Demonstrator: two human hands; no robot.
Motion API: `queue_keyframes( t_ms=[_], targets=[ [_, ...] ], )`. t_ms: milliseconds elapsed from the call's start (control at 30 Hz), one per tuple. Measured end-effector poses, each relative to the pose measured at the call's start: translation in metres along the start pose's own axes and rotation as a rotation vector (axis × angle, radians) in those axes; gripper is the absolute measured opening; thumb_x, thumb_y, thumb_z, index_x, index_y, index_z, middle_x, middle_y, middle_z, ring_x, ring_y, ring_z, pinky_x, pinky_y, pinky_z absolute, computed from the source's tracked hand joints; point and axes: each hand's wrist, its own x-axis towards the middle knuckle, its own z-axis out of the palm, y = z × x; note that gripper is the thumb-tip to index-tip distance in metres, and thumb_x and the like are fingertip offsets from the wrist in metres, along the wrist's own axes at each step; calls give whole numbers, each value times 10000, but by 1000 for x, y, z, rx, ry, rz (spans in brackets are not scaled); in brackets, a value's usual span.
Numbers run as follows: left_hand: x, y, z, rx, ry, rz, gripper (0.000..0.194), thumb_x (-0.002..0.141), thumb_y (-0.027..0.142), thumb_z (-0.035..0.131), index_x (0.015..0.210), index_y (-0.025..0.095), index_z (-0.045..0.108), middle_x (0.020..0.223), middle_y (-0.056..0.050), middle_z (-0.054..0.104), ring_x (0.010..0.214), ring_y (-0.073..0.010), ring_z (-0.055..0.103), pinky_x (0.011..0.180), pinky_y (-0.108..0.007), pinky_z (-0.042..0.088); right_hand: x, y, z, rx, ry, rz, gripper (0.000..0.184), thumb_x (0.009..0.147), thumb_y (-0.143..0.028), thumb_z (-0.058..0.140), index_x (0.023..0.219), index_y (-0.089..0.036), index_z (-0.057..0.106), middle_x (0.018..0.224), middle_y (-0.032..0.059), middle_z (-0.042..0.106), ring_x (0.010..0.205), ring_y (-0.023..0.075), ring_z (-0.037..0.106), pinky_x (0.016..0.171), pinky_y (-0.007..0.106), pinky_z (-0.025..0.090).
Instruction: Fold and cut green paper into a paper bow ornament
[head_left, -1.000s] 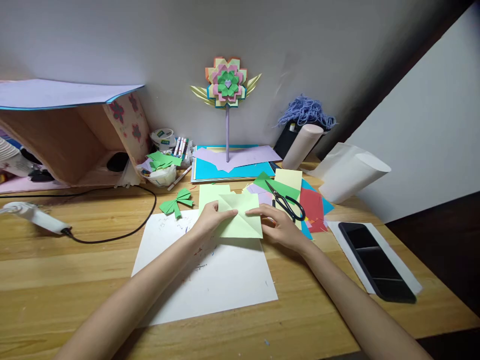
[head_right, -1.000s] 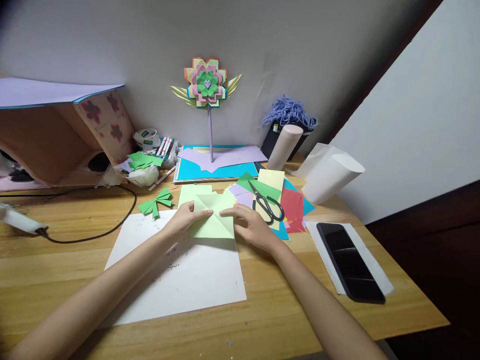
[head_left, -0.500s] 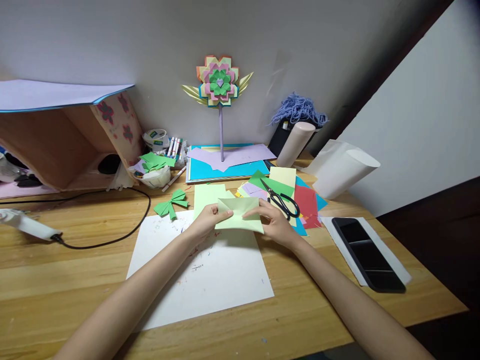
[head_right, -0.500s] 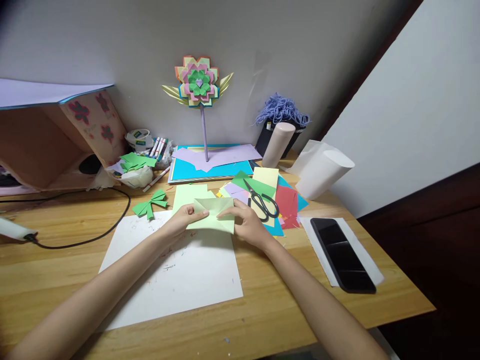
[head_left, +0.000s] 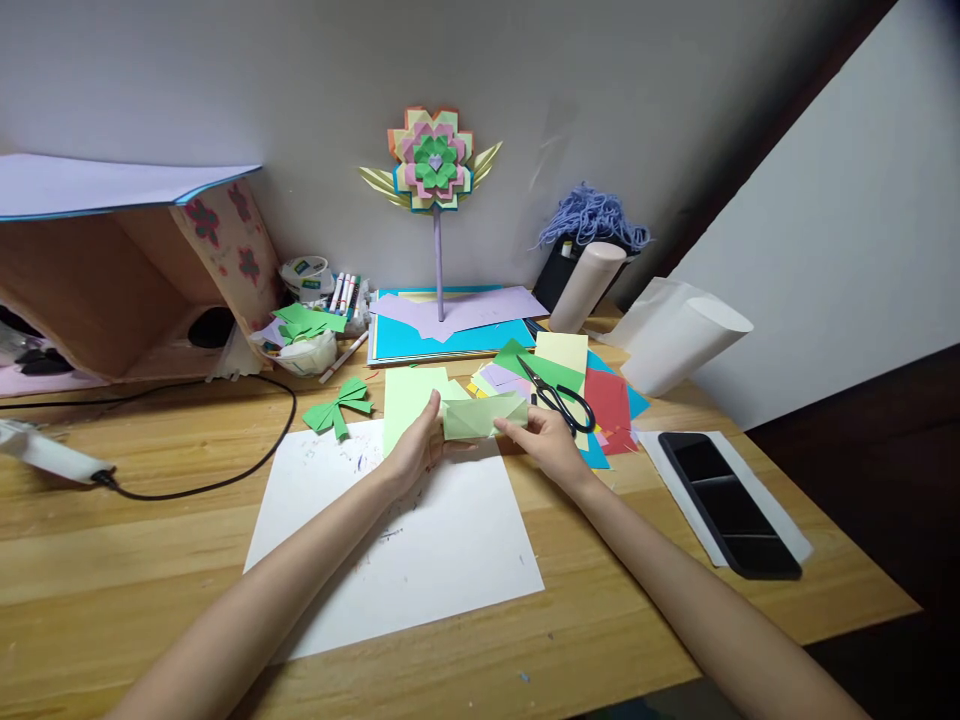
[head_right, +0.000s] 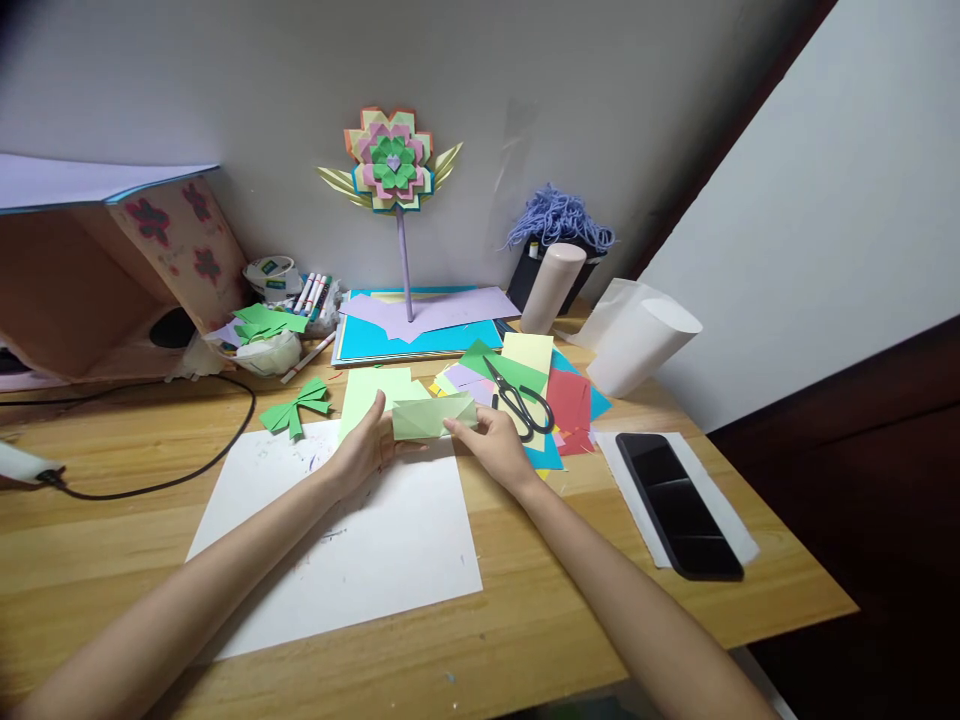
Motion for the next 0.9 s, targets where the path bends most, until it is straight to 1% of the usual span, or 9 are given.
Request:
queue_keyframes(
  t_ms=[100,167,233,300,367,433,500,667,900],
  targets=[
    [-2,-3,5,250,145,117,457,691,530,628,913,131,651,768,-66,667,748,-189,608,660,-268,457,-1,0,1,10,-31,31,287,717,-444,646,791,-170,689,866,57,702,858,250,635,773,363,495],
    [-1,-7,6,367,210,182,355,660,433,692,844,134,646,739,-39,646,693,-155,578,626,-244,430,-1,-1,3,29,-58,64,287,720,-444,643,789,-167,679,845,58,698,815,237,637,739,351,499],
    [0,-11,5,397,222,223,310,687,412,669,806,127,638,729,-33,629,652,-130,543,596,-232,402,-1,-1,4,82,-55,75,277,722,-432,647,817,-172,665,860,58,689,818,220,632,741,333,494],
    [2,-14,4,404,233,239,300,702,412,649,784,124,632,695,-21,605,614,-116,508,561,-224,371,1,-2,4,165,20,64,276,700,-412,675,852,-186,630,864,44,674,830,197,624,757,308,483],
    [4,-16,2,419,253,231,304,694,420,649,764,125,628,659,-8,582,587,-110,482,533,-220,343,3,-1,2,258,110,78,341,652,-390,721,898,-202,577,826,18,656,789,170,620,733,284,479],
    [4,-17,1,433,264,223,314,689,431,647,754,124,626,648,-5,573,584,-111,472,526,-220,332,5,-1,-1,315,136,123,441,612,-375,751,963,-210,540,749,-11,631,702,145,608,668,261,472],
    [4,-17,1,443,266,218,321,692,437,640,750,122,625,650,-7,571,589,-113,469,527,-220,331,7,0,-3,312,117,156,459,592,-372,762,961,-194,556,696,-20,609,648,131,587,623,246,459],
    [2,-14,3,451,296,199,351,672,455,652,770,119,649,661,-16,595,582,-118,478,514,-217,341,8,4,-3,226,156,161,367,519,-391,789,738,-161,605,699,16,616,685,157,594,647,267,476],
    [0,-9,6,447,359,180,366,656,461,668,795,123,675,686,-23,633,571,-120,493,500,-217,355,8,4,-3,214,157,168,407,494,-373,802,806,-162,648,711,30,653,698,171,623,672,291,497]
  ],
)
